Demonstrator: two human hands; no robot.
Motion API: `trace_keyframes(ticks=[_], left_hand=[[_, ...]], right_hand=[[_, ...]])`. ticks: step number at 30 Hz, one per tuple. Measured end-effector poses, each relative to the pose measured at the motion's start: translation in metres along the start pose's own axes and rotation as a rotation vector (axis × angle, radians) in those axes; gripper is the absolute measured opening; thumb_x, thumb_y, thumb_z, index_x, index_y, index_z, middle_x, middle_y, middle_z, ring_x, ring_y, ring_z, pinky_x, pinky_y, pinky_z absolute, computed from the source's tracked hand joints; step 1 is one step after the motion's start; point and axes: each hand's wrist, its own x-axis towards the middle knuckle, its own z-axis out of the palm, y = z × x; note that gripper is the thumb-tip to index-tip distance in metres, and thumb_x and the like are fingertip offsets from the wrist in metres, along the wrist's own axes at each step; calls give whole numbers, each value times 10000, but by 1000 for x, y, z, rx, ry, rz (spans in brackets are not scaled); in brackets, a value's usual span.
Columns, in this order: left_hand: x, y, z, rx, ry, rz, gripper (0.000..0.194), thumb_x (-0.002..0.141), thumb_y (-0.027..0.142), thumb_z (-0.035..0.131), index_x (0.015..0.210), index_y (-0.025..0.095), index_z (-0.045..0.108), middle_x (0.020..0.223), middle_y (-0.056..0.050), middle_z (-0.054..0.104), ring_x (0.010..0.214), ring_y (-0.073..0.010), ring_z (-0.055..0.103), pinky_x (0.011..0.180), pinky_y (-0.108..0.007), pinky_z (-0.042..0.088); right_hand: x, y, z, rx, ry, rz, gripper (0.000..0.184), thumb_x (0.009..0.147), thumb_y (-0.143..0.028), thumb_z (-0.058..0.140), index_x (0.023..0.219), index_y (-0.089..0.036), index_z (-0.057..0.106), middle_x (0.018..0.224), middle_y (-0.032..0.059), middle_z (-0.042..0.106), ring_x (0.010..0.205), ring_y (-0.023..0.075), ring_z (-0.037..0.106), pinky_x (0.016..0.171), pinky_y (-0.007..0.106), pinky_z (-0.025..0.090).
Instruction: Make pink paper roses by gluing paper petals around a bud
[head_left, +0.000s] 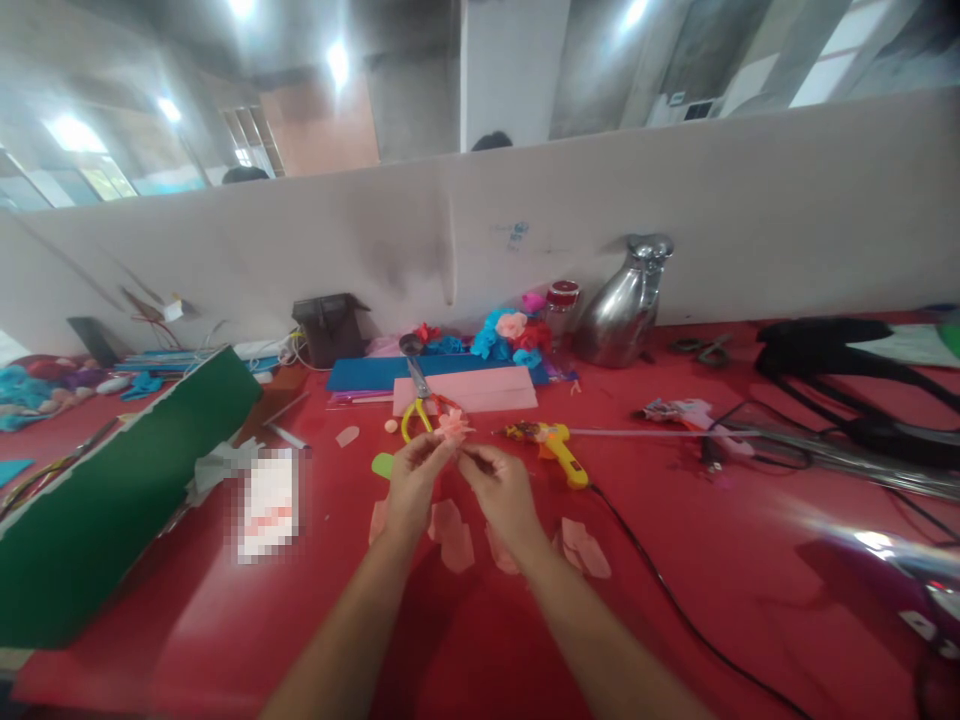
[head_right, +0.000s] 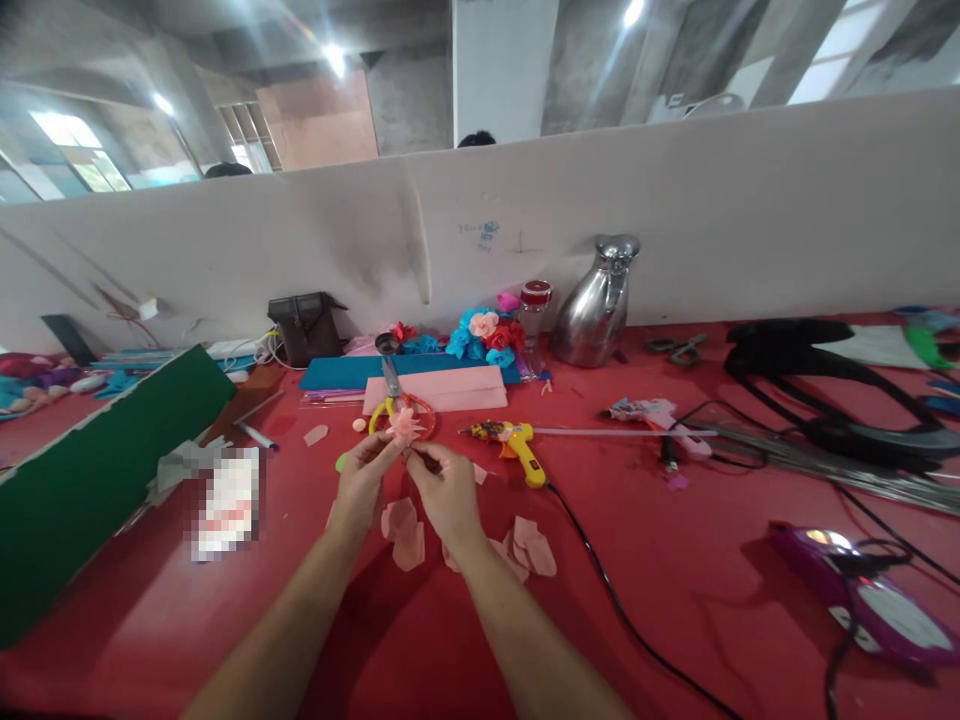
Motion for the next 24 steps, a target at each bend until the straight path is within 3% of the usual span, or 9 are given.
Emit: trace_keyframes(ticks=[5,11,16,24], left_hand=[[0,-1,-3,-27,-27,64,194,658,271,721,830,188,692,785,-15,666,761,-129,597,751,-245,451],[1,0,-4,-7,-125,-28,209,630,246,740,822,165,727,841,-61,700,856,-177,619,814,-273,447],[1,10,-6,42,-219,42,171,598,223,758,764,185,744,851,-54,709,846,-184,620,826,-288,446],[2,22,-15,121,-359,119,122,616,244,750,728,196,748,924,-82,667,886,-224,592,780,-307,453]], right_hand=[[1,0,-1,66,-12,13,223,782,-336,575,881,-183,705,810,48,719,764,208,657,730,319,506],[1,-3,-3,53,-23,-51,235,792,-320,553,932,-202,701,879,49,717,831,222,648,776,352,501],[2,1,-3,1,-64,-117,213,793,-268,532,911,-218,701,828,27,708,743,194,621,742,333,500],[1,10,-3,31,-104,-216,269,752,-179,531,952,-266,688,924,36,693,866,209,618,820,351,477]])
